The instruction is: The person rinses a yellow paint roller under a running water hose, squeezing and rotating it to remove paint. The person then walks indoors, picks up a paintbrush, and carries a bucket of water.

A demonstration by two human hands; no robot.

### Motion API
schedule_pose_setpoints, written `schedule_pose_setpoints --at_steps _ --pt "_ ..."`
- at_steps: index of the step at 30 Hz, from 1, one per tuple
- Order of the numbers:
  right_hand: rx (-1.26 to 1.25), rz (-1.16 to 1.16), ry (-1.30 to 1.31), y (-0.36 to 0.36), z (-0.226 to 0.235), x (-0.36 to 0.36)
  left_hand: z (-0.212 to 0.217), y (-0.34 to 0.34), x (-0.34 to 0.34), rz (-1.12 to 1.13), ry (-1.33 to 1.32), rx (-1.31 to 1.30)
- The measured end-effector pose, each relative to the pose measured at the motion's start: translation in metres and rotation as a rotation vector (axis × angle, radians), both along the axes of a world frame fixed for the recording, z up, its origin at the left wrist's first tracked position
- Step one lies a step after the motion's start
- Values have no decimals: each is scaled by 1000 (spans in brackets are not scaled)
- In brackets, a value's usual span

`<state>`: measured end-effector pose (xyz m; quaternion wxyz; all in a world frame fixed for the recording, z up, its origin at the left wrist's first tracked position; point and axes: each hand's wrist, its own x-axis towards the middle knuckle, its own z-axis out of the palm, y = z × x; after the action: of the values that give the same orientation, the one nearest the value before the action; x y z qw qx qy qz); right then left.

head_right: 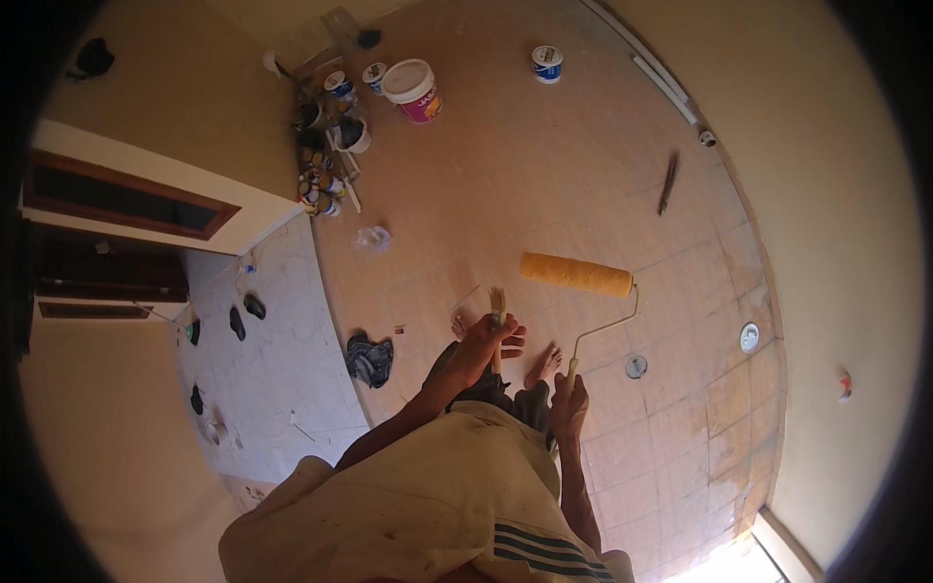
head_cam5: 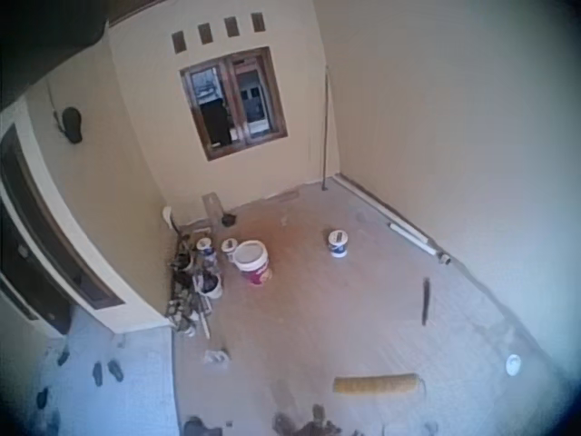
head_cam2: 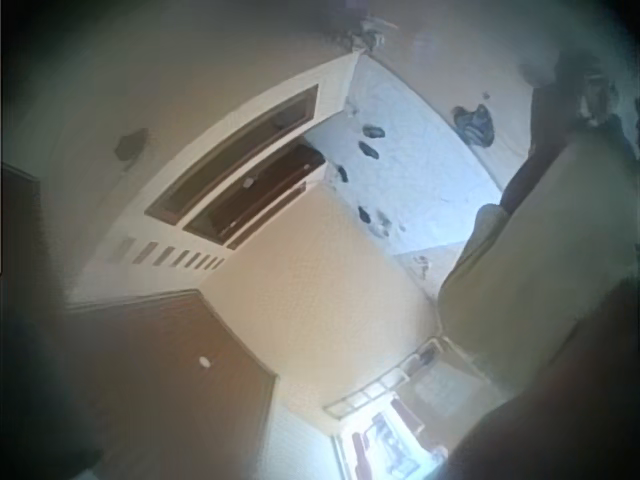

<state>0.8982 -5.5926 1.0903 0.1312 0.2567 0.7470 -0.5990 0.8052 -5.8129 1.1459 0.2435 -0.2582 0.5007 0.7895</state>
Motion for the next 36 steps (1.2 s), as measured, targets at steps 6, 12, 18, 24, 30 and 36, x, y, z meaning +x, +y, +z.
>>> schedule_pose_setpoints --at_steps 6,12,18,24,30,36 --pt "83 420 135 -62 22 -34 -3 -22 24 285 59 19" --pt "182 917 235 -166 13 -57 -19 -116 45 636 188 -118" --pt "209 1293 363 -323 41 -56 12 -252 89 909 75 -454" --pt "29 1620 396 -467 68 -29 30 -362 147 1456 162 -354" --pt "-224 1950 356 -601 50 -3 34 -456 209 1804 62 -383" --pt "-165 2417 396 -765 32 32 39 -581 268 2024 -295 -647"
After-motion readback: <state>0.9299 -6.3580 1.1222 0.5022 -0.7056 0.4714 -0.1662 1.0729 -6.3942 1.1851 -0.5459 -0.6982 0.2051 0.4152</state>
